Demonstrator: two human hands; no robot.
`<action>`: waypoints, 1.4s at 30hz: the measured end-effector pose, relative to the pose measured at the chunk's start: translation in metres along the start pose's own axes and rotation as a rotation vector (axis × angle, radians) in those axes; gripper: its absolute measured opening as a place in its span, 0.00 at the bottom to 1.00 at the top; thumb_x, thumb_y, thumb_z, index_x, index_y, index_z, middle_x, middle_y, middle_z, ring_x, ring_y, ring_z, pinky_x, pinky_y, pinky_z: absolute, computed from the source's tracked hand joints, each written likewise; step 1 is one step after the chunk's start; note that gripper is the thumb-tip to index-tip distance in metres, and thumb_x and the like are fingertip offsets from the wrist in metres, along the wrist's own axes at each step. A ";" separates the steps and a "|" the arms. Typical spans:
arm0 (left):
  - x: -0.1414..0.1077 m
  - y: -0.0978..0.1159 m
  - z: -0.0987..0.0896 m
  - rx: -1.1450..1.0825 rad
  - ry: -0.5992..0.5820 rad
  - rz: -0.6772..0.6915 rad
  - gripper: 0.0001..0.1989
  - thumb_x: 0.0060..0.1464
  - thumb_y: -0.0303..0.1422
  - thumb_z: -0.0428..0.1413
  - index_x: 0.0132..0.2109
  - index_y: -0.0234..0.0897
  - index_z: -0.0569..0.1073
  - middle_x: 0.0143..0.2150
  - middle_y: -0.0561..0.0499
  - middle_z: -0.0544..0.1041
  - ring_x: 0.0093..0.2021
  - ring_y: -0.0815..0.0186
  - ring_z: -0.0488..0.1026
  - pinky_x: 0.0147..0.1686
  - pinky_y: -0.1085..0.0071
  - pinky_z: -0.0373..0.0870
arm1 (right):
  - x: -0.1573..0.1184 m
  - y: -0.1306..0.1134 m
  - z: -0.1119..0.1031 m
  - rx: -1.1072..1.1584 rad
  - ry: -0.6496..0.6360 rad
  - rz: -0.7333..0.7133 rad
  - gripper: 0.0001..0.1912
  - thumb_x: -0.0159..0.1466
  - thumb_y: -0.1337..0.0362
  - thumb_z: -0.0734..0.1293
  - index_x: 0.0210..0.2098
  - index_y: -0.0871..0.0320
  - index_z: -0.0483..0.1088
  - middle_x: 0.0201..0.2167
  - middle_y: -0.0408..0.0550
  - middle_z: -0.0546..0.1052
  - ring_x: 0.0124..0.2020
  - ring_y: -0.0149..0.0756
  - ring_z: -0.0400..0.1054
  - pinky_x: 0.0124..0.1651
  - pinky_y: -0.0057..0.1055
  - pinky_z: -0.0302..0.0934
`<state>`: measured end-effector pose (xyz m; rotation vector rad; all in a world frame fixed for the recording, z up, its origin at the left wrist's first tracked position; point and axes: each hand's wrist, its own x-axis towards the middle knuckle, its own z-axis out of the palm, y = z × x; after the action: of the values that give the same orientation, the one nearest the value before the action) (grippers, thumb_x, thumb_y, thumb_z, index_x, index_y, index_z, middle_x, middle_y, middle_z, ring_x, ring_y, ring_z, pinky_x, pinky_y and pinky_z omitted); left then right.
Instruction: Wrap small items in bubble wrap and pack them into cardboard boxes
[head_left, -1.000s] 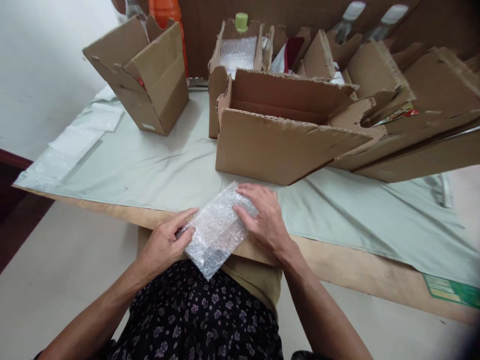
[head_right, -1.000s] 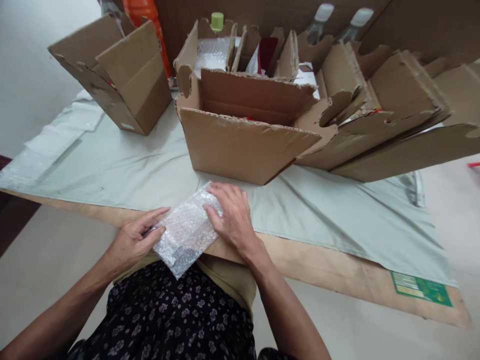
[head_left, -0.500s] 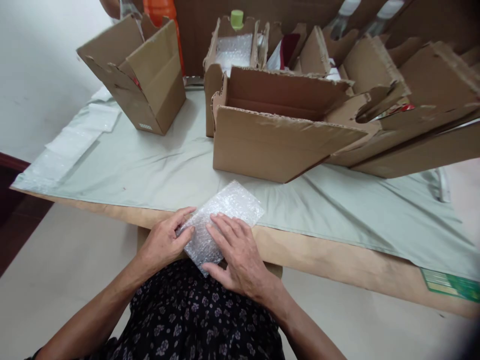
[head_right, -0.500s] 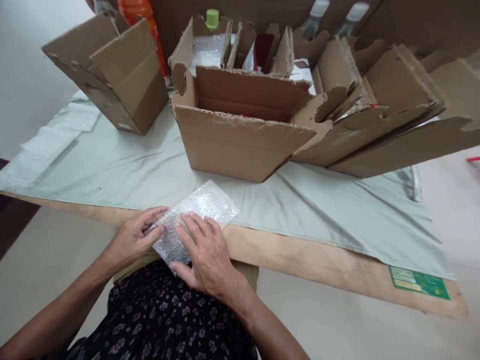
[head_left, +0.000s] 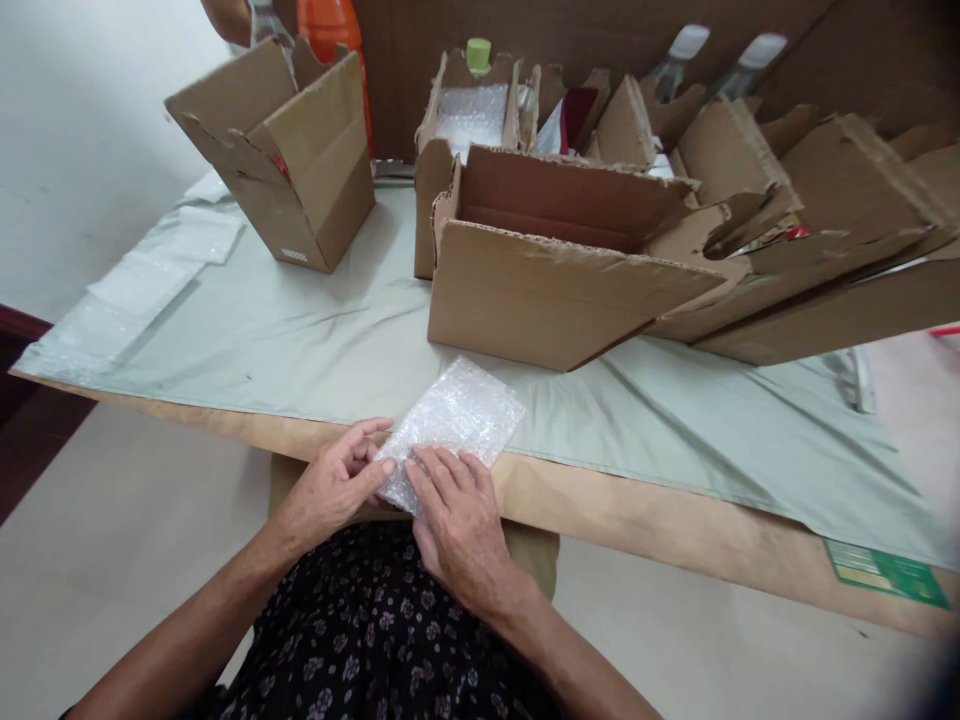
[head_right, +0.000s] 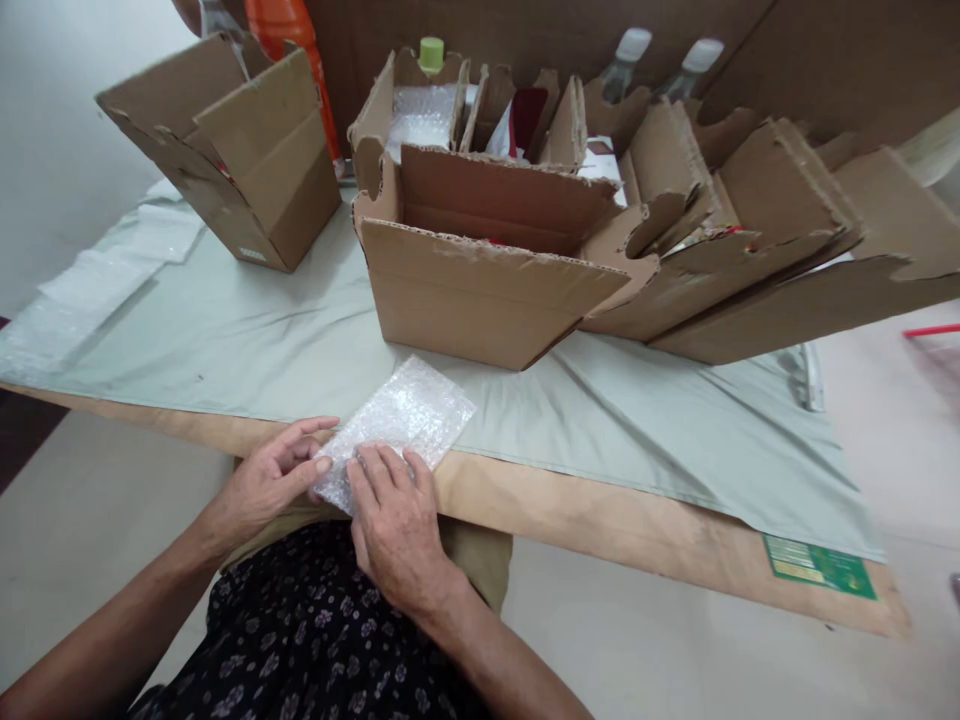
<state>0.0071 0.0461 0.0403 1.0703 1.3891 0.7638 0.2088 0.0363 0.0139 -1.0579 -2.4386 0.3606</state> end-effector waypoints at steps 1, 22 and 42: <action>-0.001 -0.001 -0.001 0.019 0.020 0.017 0.27 0.60 0.43 0.58 0.63 0.36 0.68 0.33 0.53 0.74 0.30 0.66 0.74 0.29 0.70 0.76 | 0.001 0.001 -0.005 0.016 -0.004 0.000 0.28 0.62 0.75 0.63 0.62 0.63 0.68 0.63 0.59 0.74 0.64 0.52 0.66 0.68 0.55 0.58; 0.005 -0.017 0.006 0.613 0.051 0.848 0.21 0.63 0.20 0.52 0.59 0.39 0.76 0.50 0.44 0.83 0.52 0.58 0.81 0.55 0.55 0.78 | 0.007 0.015 -0.037 0.336 -0.074 0.077 0.19 0.66 0.66 0.68 0.57 0.54 0.72 0.57 0.51 0.78 0.57 0.46 0.71 0.61 0.50 0.67; 0.013 0.001 0.012 0.576 -0.082 0.719 0.10 0.62 0.22 0.54 0.45 0.36 0.78 0.40 0.48 0.82 0.43 0.60 0.76 0.46 0.61 0.73 | -0.027 0.026 -0.022 0.358 0.270 0.187 0.07 0.69 0.70 0.69 0.45 0.54 0.75 0.47 0.48 0.83 0.48 0.41 0.79 0.51 0.42 0.71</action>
<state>0.0197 0.0568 0.0348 2.0930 1.1693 0.8202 0.2523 0.0350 0.0144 -1.0943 -1.9522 0.6432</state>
